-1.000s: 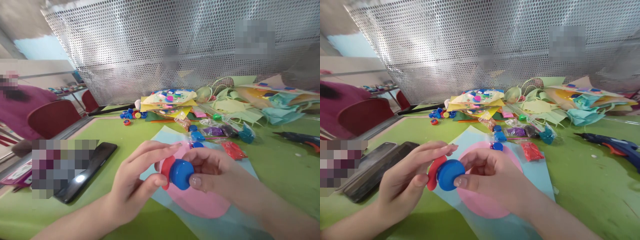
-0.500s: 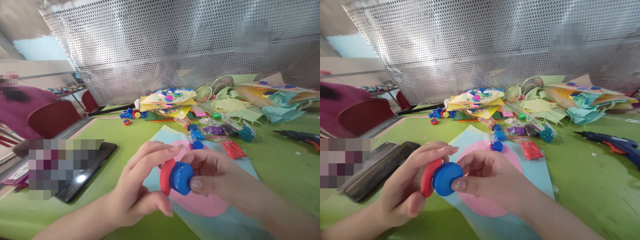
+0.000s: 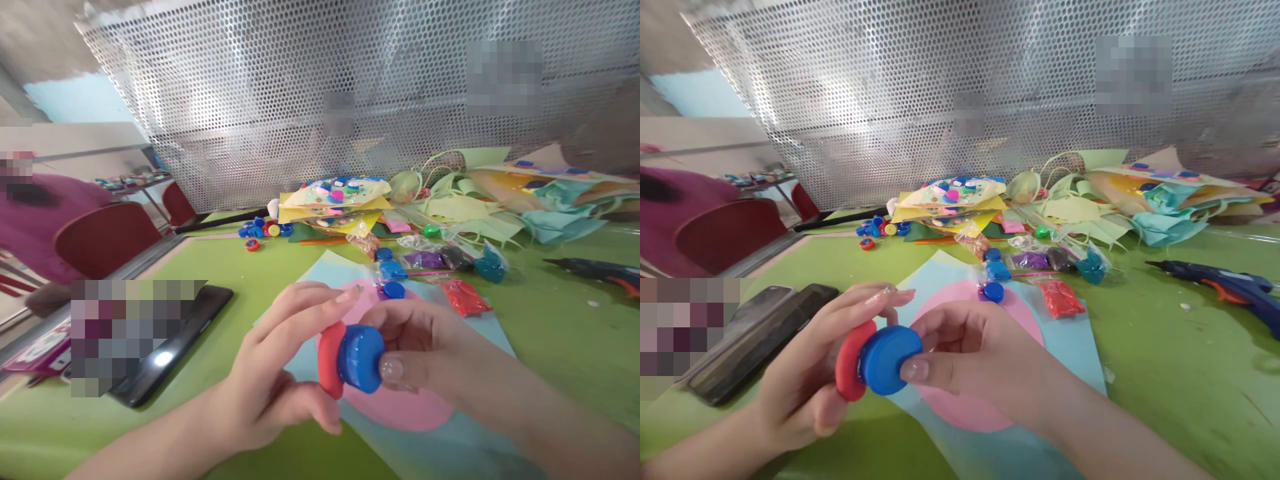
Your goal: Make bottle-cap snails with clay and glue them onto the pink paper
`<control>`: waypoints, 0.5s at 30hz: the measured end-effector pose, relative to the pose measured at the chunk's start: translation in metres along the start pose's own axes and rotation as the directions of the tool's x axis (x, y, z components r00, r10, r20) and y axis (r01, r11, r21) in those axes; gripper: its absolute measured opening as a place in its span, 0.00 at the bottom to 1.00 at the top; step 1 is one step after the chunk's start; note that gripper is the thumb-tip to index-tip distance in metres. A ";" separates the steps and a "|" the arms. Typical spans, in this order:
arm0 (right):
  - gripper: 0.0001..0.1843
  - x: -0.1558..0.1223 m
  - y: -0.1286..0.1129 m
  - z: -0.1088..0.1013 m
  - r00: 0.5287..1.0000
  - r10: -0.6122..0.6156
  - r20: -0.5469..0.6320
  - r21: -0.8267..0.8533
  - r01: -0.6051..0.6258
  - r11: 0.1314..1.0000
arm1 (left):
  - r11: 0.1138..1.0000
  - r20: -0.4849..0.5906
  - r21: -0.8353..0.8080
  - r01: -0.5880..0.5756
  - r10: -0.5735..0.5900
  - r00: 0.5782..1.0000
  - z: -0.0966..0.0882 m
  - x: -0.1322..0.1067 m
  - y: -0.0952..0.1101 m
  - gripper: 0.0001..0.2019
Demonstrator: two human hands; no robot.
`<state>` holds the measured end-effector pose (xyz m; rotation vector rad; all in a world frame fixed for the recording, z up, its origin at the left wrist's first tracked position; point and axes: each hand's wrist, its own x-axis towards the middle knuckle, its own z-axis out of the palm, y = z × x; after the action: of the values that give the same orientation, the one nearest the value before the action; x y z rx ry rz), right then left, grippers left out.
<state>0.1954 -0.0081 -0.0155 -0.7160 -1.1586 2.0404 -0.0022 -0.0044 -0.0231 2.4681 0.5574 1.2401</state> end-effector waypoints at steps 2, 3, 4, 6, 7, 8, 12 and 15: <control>0.14 0.000 0.001 0.000 1.000 -0.007 0.007 0.002 0.006 1.000 | 1.000 -0.012 0.004 -0.017 0.017 1.000 0.000 0.000 -0.001 0.29; 0.14 0.000 0.001 0.000 1.000 -0.005 0.003 -0.001 0.005 1.000 | 1.000 -0.015 0.005 -0.022 0.022 1.000 0.000 0.000 -0.001 0.29; 0.14 0.000 0.001 0.000 1.000 -0.001 -0.004 -0.001 0.001 1.000 | 1.000 -0.016 0.007 -0.027 0.027 0.999 0.000 0.000 -0.001 0.29; 0.15 0.000 0.000 0.001 1.000 0.016 -0.026 -0.010 -0.016 1.000 | 0.999 -0.014 0.008 -0.037 0.037 0.999 0.000 0.000 -0.001 0.29; 0.15 0.000 0.000 0.001 0.999 0.024 -0.035 -0.013 -0.024 1.000 | 0.999 -0.013 0.009 -0.039 0.039 0.999 0.000 0.000 -0.001 0.29; 0.15 0.000 -0.001 0.001 0.999 0.027 -0.040 -0.014 -0.028 1.000 | 0.999 -0.014 0.011 -0.041 0.041 0.999 0.000 0.001 0.000 0.29; 0.15 -0.001 -0.001 0.001 0.999 0.021 -0.025 -0.029 -0.022 0.999 | 0.998 -0.035 0.023 -0.056 0.057 0.998 0.000 0.004 0.000 0.29; 0.15 -0.001 0.000 0.000 1.000 0.011 -0.007 -0.040 -0.012 0.999 | 0.994 -0.011 0.060 -0.093 0.094 0.996 -0.001 0.006 0.001 0.29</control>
<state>0.1960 -0.0084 -0.0151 -0.7502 -1.1976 2.0278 0.0004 -0.0021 -0.0179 2.5634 0.4937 1.2942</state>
